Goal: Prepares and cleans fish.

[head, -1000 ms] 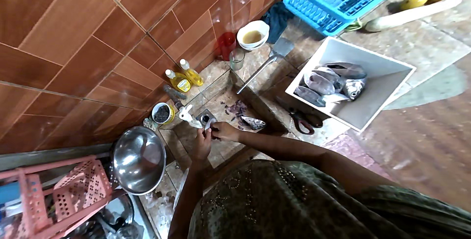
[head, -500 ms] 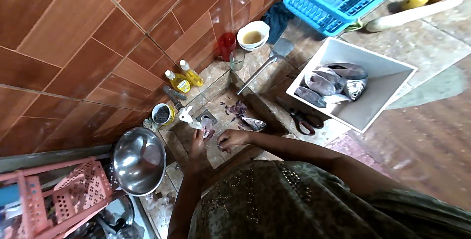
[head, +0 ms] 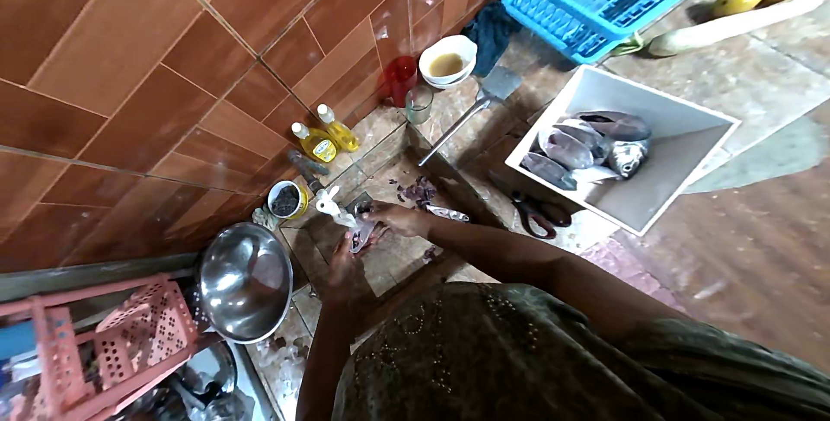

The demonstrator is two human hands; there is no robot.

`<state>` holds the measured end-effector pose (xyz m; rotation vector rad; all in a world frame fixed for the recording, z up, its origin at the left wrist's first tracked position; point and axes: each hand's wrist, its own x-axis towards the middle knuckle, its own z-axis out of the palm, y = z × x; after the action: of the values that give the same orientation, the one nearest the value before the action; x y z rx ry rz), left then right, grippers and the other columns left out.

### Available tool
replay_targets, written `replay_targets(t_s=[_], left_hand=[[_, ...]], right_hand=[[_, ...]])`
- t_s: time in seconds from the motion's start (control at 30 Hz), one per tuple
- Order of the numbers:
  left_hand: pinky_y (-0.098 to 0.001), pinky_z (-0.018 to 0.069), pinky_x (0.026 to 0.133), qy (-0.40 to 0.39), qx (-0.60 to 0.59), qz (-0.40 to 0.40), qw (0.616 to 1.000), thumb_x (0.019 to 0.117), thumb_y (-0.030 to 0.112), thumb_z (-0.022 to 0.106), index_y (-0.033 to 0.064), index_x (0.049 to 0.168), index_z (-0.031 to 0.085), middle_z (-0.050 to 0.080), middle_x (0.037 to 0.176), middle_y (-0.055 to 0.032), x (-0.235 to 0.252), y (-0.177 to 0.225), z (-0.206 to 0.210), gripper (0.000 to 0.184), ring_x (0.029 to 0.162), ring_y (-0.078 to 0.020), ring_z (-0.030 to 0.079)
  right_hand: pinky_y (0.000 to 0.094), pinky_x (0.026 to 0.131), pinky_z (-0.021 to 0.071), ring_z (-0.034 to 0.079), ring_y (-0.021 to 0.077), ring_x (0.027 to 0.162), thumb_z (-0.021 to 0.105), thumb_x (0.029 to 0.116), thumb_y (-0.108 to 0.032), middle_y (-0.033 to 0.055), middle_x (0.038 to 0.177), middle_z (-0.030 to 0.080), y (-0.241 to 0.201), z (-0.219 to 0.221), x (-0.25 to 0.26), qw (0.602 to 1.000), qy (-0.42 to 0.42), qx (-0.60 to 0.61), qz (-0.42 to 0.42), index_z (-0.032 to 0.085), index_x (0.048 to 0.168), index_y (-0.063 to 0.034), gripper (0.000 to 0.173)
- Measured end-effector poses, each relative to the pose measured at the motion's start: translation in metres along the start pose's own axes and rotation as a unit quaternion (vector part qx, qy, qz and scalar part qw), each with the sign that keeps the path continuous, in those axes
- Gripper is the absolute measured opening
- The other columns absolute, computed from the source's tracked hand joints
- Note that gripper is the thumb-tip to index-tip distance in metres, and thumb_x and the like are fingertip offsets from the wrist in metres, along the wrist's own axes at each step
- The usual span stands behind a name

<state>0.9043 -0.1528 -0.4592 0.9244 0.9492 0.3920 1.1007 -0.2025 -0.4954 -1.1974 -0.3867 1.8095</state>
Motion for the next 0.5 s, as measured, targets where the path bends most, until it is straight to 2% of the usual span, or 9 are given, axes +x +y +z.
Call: replay_targets(t_s=[0.1,0.2,0.23,0.27,0.33,0.37,0.4,0.43,0.5], left_hand=[[-0.0455,0.0613,0.091,0.06,0.044,0.002,0.997,0.1134,0.025,0.033,-0.0083,0.14,0.047,0.067,0.121,-0.0241,-0.009,0.005,-0.012,0.045,0.105,-0.0312,0.071],[-0.0449,0.0613,0.09,0.091,0.078,0.01,0.993,0.1126,0.025,0.035,-0.0064,0.141,0.046,0.066,0.121,-0.0226,-0.018,0.006,-0.029,0.044,0.104,-0.0292,0.071],[-0.0451,0.063,0.086,0.101,0.099,0.019,0.99,0.1119,0.021,0.039,-0.0075,0.138,0.048,0.067,0.117,-0.0225,-0.02,0.006,-0.033,0.04,0.098,-0.0294,0.072],[-0.0442,0.0638,0.083,0.1,0.133,0.033,0.985,0.1102,0.016,0.043,-0.0085,0.134,0.05,0.068,0.113,-0.0215,-0.021,0.006,-0.036,0.035,0.094,-0.0282,0.073],[-0.0382,0.0632,0.084,0.095,0.239,0.083,0.963,0.1025,0.009,0.059,-0.0084,0.12,0.06,0.071,0.105,-0.0158,-0.023,0.006,-0.041,0.025,0.091,-0.0207,0.073],[-0.0349,0.0606,0.088,0.092,0.3,0.118,0.942,0.0969,0.01,0.067,-0.0054,0.114,0.066,0.072,0.108,-0.0123,-0.023,0.004,-0.044,0.023,0.096,-0.0165,0.071],[-0.0343,0.0567,0.096,0.08,0.355,0.155,0.919,0.0922,0.011,0.074,-0.0019,0.11,0.071,0.071,0.121,-0.0117,-0.022,0.002,-0.046,0.022,0.109,-0.0158,0.068],[-0.0361,0.0541,0.103,0.067,0.397,0.194,0.895,0.0885,0.013,0.078,0.0014,0.107,0.074,0.068,0.129,-0.013,-0.021,0.0,-0.047,0.021,0.119,-0.0183,0.065],[-0.0392,0.0528,0.106,0.053,0.416,0.234,0.877,0.0851,0.011,0.08,0.0029,0.106,0.074,0.064,0.135,-0.0163,-0.016,-0.003,-0.046,0.024,0.127,-0.0231,0.061]], right_hand=[[0.0369,0.07,0.0575,0.065,0.02,0.082,0.069,0.0979,-0.018,0.0135,0.115,0.064,-0.005,0.026,0.014,0.999,-0.022,-0.036,0.007,0.047,0.145,-0.0108,0.053],[0.0417,0.075,0.0589,0.067,0.0238,0.093,0.07,0.0942,-0.009,0.0148,0.123,0.062,-0.011,0.045,0.023,0.998,-0.03,-0.055,0.008,0.045,0.145,-0.011,0.056],[0.0431,0.076,0.0587,0.066,0.0247,0.096,0.068,0.0935,-0.007,0.0144,0.124,0.061,-0.011,0.049,0.025,0.998,-0.03,-0.057,0.008,0.046,0.145,-0.0112,0.056],[0.045,0.077,0.0586,0.066,0.0254,0.098,0.066,0.0948,-0.008,0.014,0.125,0.061,-0.011,0.051,0.027,0.998,-0.029,-0.053,0.012,0.047,0.144,-0.0115,0.052],[0.0479,0.08,0.0585,0.067,0.0273,0.1,0.067,0.0987,-0.02,0.0146,0.123,0.064,-0.007,0.05,0.031,0.999,-0.014,-0.008,0.03,0.049,0.145,-0.0129,0.05],[0.0483,0.082,0.0584,0.067,0.0283,0.102,0.066,0.1004,-0.026,0.0154,0.126,0.063,-0.005,0.049,0.031,0.999,-0.013,0.016,0.039,0.046,0.148,-0.015,0.053],[0.0475,0.082,0.0589,0.067,0.0284,0.102,0.066,0.1011,-0.027,0.0159,0.126,0.063,-0.003,0.048,0.03,0.999,-0.01,0.032,0.041,0.043,0.15,-0.0158,0.055],[0.0451,0.081,0.0593,0.068,0.0269,0.098,0.066,0.101,-0.022,0.0157,0.124,0.064,-0.001,0.046,0.028,0.999,0.0,0.041,0.036,0.044,0.149,-0.0148,0.053],[0.0383,0.075,0.0576,0.066,0.0211,0.09,0.065,0.0967,-0.005,0.0132,0.116,0.065,0.001,0.042,0.025,0.999,0.024,0.04,0.011,0.048,0.143,-0.0102,0.05]])
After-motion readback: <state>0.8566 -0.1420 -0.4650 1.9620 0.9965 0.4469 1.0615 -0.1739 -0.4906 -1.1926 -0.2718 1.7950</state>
